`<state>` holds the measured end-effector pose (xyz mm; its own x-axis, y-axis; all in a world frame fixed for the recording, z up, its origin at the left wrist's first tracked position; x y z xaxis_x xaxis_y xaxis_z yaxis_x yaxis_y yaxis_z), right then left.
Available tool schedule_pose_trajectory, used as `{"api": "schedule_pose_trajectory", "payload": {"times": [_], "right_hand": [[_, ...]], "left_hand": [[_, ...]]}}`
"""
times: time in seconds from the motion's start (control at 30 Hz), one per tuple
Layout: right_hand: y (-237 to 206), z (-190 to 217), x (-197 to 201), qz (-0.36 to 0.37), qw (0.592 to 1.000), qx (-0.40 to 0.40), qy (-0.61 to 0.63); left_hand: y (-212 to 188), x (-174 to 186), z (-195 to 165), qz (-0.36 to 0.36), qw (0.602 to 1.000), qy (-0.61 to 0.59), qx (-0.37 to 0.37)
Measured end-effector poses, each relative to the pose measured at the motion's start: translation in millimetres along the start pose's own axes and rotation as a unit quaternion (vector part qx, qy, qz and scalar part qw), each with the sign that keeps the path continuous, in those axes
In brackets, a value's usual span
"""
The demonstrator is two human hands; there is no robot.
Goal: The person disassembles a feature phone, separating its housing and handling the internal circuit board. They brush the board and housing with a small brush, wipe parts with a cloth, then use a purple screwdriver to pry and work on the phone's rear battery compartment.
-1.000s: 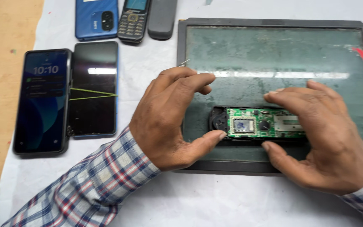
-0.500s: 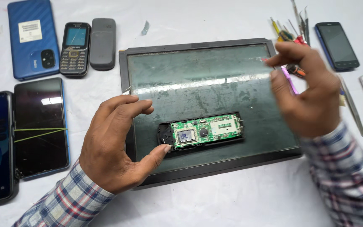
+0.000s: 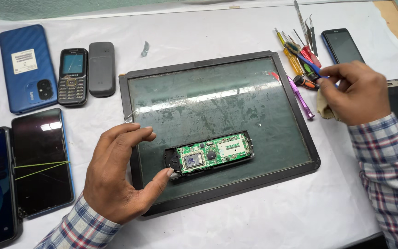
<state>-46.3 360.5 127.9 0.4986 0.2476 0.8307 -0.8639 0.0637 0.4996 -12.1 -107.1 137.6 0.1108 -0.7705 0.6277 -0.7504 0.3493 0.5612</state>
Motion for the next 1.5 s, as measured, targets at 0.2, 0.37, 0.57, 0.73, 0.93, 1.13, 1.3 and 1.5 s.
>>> {"api": "schedule_pose_trajectory", "payload": {"times": [0.2,0.37,0.57,0.73,0.93,1.13,1.3,1.5], "right_hand": [[13,0,-11,-0.013,0.992,0.061,-0.106],[19,-5,-22,0.010,0.979,0.060,-0.194],[12,-7,-13,-0.049,0.983,0.086,-0.152],[-19,14,17,-0.072,0.994,0.068,0.046],[-75,92,55,0.013,0.987,-0.012,0.162],[-95,128,68,0.038,0.986,-0.099,0.125],[-112,125,69,0.039,0.986,-0.090,0.134],[-131,115,69,0.010,0.994,-0.026,0.108]], "left_hand": [[3,-1,-7,0.006,1.000,0.000,-0.011],[1,-7,-13,0.027,0.999,-0.001,-0.021],[0,-15,-18,0.045,0.998,0.034,-0.039],[10,-25,-26,0.070,0.995,0.049,-0.049],[42,-54,-40,0.140,0.989,0.054,-0.004],[62,-78,-53,0.277,0.952,0.127,0.032],[68,-87,-59,0.318,0.936,0.144,0.046],[68,-91,-65,0.318,0.941,0.110,0.037]]}}
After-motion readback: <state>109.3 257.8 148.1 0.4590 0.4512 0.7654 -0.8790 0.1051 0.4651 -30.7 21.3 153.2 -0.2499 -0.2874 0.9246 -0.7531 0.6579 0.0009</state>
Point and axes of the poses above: each hand's wrist, its own y-axis towards the middle knuckle, its own x-axis out of the back of the hand, z = x × y, the point moved 4 cm from there along y, towards the middle knuckle, and after that the axes turned 5 degrees about -z, right-handed, at the moved point
